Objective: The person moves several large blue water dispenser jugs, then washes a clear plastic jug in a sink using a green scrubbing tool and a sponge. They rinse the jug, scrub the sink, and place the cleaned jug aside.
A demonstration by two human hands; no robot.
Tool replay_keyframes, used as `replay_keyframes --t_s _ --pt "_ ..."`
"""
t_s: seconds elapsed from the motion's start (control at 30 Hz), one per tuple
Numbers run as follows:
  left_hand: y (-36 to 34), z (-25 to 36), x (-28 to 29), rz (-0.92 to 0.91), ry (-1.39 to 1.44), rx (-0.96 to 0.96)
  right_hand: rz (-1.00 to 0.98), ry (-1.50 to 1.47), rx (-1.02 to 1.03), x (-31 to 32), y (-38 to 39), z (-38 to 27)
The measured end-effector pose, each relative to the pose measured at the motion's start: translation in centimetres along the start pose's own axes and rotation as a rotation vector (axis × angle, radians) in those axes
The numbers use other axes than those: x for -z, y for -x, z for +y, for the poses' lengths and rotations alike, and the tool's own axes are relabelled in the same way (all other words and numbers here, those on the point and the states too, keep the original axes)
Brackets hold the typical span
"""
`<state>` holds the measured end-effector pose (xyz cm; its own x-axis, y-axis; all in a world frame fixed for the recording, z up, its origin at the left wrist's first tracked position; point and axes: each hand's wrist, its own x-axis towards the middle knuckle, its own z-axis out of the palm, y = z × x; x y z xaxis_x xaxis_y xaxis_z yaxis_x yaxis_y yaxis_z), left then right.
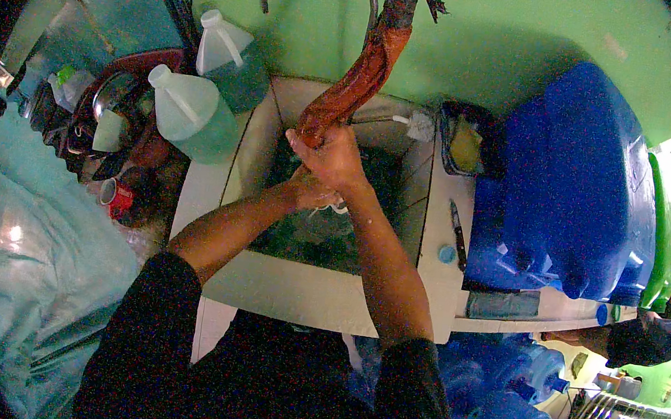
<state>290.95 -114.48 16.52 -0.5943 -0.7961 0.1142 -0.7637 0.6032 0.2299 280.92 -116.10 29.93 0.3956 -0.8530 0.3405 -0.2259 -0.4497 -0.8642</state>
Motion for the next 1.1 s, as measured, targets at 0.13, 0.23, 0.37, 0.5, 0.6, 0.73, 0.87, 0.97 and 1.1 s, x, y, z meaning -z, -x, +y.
replay_keyframes --t_s 0.13,0.23,0.37,0.5,0.6,0.73,0.87,0.97,1.1 --pt "0.1 0.3 -2.1 0.199 0.222 0.238 0.177 0.029 0.202 -0.5 0.8 1.2" --pt "0.1 0.2 -3.9 0.179 0.408 0.292 0.224 -0.083 0.064 -1.4 1.8 2.9" --pt "0.9 0.0 -3.4 0.101 0.435 0.298 0.412 -0.470 0.098 -2.0 1.6 5.5" --pt "1.3 1.9 0.5 0.491 1.040 0.369 0.561 -0.264 0.479 -1.1 0.0 6.4" --pt "-0.3 5.6 2.6 0.912 1.563 0.384 0.420 -0.120 0.284 -0.8 -0.8 5.6" --pt "-2.4 10.3 2.6 0.844 1.656 0.561 0.384 -0.174 0.127 -1.6 -1.7 5.0" --pt "0.9 10.8 1.7 0.589 1.442 0.514 0.452 0.243 0.266 -0.6 -2.4 5.2" --pt "3.1 6.4 1.1 0.474 0.275 0.179 0.342 0.132 0.152 1.1 -2.3 4.6" --pt "2.8 1.7 -1.3 0.269 0.144 0.072 -0.003 -0.208 -0.096 2.4 -1.5 1.7"
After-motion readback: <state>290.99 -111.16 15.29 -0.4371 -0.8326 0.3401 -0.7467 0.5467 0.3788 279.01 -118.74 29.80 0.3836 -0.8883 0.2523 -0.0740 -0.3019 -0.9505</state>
